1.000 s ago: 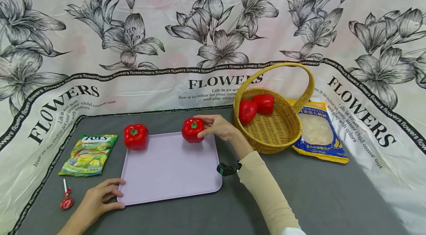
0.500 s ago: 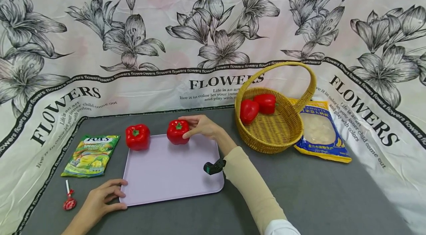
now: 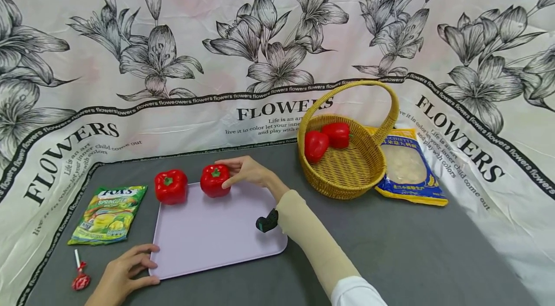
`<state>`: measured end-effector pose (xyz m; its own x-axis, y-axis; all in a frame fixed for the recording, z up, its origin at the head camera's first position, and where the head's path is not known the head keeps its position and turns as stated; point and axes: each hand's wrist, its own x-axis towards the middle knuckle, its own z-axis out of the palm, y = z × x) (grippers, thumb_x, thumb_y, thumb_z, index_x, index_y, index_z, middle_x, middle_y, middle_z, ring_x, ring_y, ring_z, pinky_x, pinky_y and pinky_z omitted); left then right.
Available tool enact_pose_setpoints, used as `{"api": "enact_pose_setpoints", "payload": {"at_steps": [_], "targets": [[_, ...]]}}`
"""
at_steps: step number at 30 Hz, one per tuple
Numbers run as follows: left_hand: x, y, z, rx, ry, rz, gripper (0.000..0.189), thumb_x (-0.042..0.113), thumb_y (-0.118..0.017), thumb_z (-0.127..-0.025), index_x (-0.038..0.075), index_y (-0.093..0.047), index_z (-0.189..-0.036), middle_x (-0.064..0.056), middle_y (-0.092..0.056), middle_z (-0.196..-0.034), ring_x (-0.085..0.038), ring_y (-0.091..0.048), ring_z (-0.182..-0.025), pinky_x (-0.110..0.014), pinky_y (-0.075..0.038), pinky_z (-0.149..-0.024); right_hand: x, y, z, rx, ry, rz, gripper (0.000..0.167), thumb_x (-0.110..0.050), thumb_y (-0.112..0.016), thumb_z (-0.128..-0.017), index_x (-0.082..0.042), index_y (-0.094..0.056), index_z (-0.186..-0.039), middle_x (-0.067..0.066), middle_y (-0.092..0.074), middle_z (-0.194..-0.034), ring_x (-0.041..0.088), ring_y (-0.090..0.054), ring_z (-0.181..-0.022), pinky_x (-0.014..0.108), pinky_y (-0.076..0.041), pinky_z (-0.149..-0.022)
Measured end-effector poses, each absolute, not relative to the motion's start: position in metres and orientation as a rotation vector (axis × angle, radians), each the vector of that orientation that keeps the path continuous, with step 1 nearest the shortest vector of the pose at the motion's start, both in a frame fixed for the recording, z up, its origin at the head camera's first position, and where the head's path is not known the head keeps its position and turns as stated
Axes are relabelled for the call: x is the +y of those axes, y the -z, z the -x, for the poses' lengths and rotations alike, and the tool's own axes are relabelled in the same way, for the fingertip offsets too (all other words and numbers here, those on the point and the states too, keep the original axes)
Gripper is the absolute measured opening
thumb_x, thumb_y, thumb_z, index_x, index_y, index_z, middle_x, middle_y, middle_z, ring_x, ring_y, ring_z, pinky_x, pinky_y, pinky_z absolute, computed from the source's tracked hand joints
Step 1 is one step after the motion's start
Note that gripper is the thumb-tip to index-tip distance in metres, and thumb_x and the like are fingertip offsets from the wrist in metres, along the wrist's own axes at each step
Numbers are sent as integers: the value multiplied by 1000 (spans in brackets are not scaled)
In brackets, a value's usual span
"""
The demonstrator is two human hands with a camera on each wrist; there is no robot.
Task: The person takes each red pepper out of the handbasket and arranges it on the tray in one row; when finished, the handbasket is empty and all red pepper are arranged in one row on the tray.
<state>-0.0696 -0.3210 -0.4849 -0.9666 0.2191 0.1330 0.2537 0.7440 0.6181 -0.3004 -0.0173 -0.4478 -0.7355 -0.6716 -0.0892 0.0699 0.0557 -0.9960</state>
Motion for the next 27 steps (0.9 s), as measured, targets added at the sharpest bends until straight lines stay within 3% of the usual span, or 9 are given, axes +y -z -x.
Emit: {"api": "enact_pose_setpoints", "payload": {"at_steps": [3,10,21,27], "targets": [[-324,485,65,-2906,1035,353,28,24,-89,-60,27,-66,-77,-5,-62,-108,8,-53,-88,-30,-58,-66,-24,448,299,1796,1706,616,59,7,-77,-75,-7,-60,-130,7,-62,-127,15,-59,-115,27,-49,-95],[-323,488,66,-2819,1031,399,31,17,-90,-58,27,-66,-76,-2,-62,-106,8,-53,-90,-18,-56,-65,-30,449,299,1752,1757,591,60,11,-75,-75,-5,-58,-131,8,-60,-129,17,-58,-117,27,-48,-96],[-321,488,67,-2814,1060,400,32,14,-89,-58,26,-66,-76,-5,-63,-106,7,-53,-92,-20,-57,-67,-40,452,299,1734,1783,594,63,13,-76,-73,-6,-59,-130,8,-61,-128,17,-59,-115,27,-49,-95],[-321,491,68,-2731,1057,462,35,11,-90,-56,25,-66,-77,-4,-63,-105,7,-53,-94,-7,-50,-68,-48,451,299,1748,1783,601,62,12,-76,-73,-7,-59,-130,7,-63,-126,15,-60,-114,26,-49,-94]]}}
